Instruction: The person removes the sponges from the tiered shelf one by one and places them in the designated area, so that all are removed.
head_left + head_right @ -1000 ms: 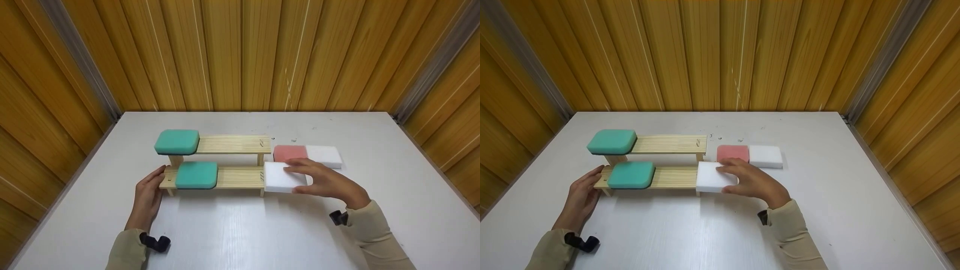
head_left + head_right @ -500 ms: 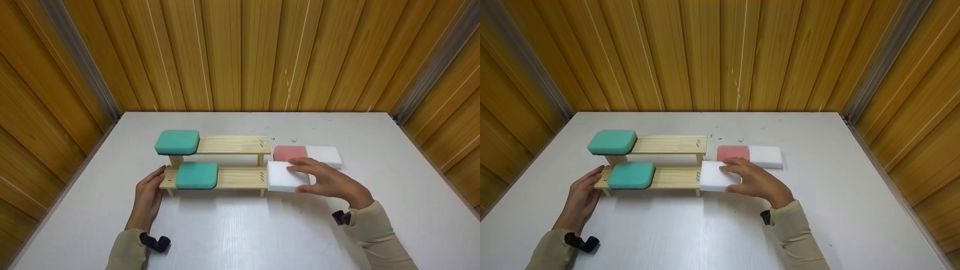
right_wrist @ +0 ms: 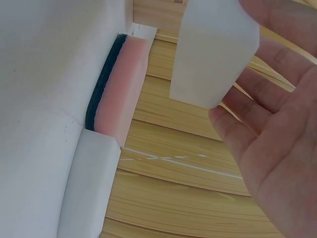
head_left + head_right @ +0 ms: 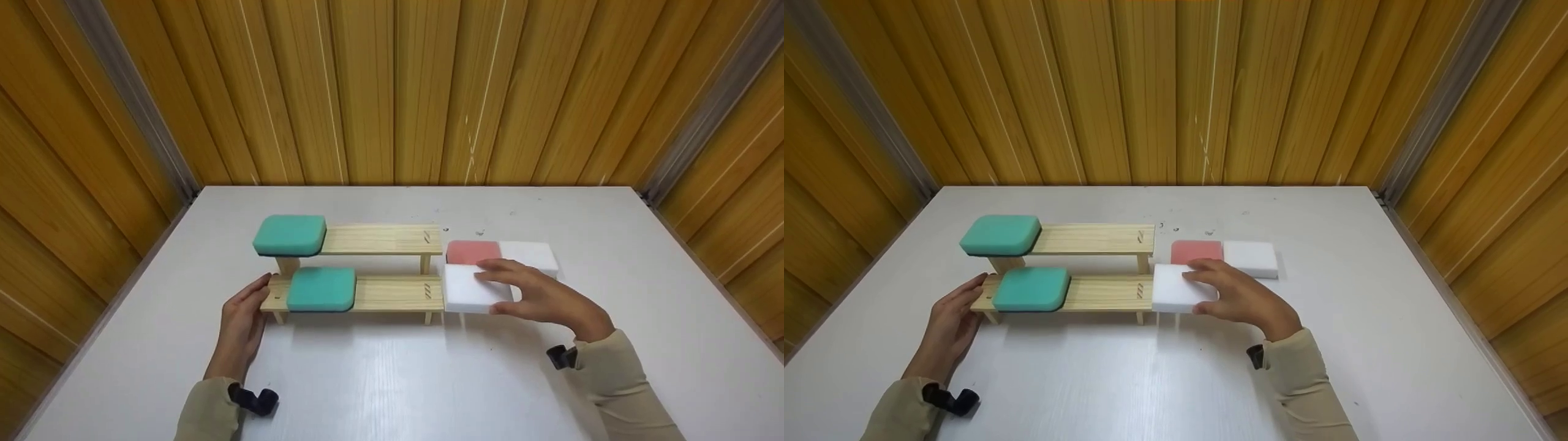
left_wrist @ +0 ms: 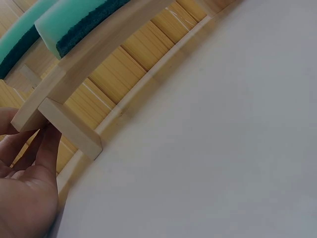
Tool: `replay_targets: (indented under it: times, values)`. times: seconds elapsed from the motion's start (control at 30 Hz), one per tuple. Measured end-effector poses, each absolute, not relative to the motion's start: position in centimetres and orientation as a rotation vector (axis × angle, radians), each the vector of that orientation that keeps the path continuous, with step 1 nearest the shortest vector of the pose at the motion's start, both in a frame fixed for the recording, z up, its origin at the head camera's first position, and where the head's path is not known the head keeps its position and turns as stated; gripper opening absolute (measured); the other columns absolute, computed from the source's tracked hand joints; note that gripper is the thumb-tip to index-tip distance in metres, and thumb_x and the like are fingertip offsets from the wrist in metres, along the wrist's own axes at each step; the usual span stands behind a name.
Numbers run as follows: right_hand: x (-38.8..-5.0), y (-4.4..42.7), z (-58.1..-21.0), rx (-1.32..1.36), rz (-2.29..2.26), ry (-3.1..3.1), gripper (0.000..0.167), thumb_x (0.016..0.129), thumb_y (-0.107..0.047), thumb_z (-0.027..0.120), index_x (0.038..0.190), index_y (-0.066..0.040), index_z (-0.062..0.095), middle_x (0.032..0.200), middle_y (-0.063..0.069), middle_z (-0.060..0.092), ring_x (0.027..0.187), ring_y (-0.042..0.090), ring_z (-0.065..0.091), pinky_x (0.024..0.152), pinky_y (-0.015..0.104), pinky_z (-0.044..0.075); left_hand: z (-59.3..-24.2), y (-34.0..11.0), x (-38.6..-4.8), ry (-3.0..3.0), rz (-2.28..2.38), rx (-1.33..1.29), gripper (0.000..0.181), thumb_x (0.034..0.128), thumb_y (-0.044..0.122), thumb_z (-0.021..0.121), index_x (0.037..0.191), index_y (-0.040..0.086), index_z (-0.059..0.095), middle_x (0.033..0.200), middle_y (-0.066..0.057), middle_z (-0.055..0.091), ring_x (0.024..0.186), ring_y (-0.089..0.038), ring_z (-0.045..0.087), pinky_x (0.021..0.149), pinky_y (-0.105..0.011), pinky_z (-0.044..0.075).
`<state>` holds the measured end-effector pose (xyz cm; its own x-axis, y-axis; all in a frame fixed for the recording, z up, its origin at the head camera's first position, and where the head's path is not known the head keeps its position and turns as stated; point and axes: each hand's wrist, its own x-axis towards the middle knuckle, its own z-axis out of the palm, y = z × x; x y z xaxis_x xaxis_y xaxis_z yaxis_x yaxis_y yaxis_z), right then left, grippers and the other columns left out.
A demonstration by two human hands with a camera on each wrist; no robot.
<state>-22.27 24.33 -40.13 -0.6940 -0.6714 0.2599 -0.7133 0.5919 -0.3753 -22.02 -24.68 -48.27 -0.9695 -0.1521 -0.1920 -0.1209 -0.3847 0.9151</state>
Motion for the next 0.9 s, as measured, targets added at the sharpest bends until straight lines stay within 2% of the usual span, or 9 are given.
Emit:
replay_targets:
  times: [0.07, 0.17, 0.57, 0.9]
  values:
    - [-22.3, 24.4, -40.2, 1.179, 0.725, -2.728, 0.053, 0.080, -0.018, 0.078, 0.128, -0.004, 0.061, 0.137, 0.015, 0.054, 0.124, 0.035, 0.051, 0.106, 0.025, 0.045, -48.3, -24.7, -22.0, -1.724, -2.571, 0.390, 0.047, 0.0986, 0.008, 0.050, 0.144, 0.002, 0.040, 0.154, -0.009, 0.035, 0.141, -0.018, 0.038, 0.103, -0.018, 0.047]
    - [-22.3, 24.5, -40.3, 1.163, 0.735, -2.746, 0.052, 0.081, -0.019, 0.077, 0.128, -0.005, 0.060, 0.137, 0.015, 0.054, 0.125, 0.035, 0.050, 0.106, 0.026, 0.045, -48.3, -24.7, -21.9, -1.738, -2.559, 0.394, 0.047, 0.0985, 0.008, 0.050, 0.144, 0.002, 0.040, 0.155, -0.009, 0.035, 0.141, -0.018, 0.038, 0.104, -0.018, 0.046]
    - [-22.5, 25.0, -40.9, 1.073, 0.784, -2.880, 0.054, 0.084, -0.024, 0.075, 0.132, -0.006, 0.057, 0.143, 0.014, 0.049, 0.131, 0.036, 0.044, 0.107, 0.046, 0.044, -48.2, -24.5, -21.9, -1.789, -2.526, 0.377, 0.048, 0.0990, 0.011, 0.050, 0.145, 0.003, 0.039, 0.155, -0.008, 0.034, 0.141, -0.019, 0.037, 0.104, -0.018, 0.046]
    - [-22.8, 25.0, -41.7, 1.055, 0.782, -2.898, 0.054, 0.083, -0.022, 0.075, 0.131, -0.006, 0.057, 0.143, 0.015, 0.049, 0.131, 0.037, 0.044, 0.106, 0.054, 0.042, -48.4, -24.6, -22.0, -1.762, -2.543, 0.378, 0.047, 0.0994, 0.010, 0.049, 0.145, 0.003, 0.040, 0.155, -0.008, 0.035, 0.141, -0.019, 0.038, 0.104, -0.019, 0.046]
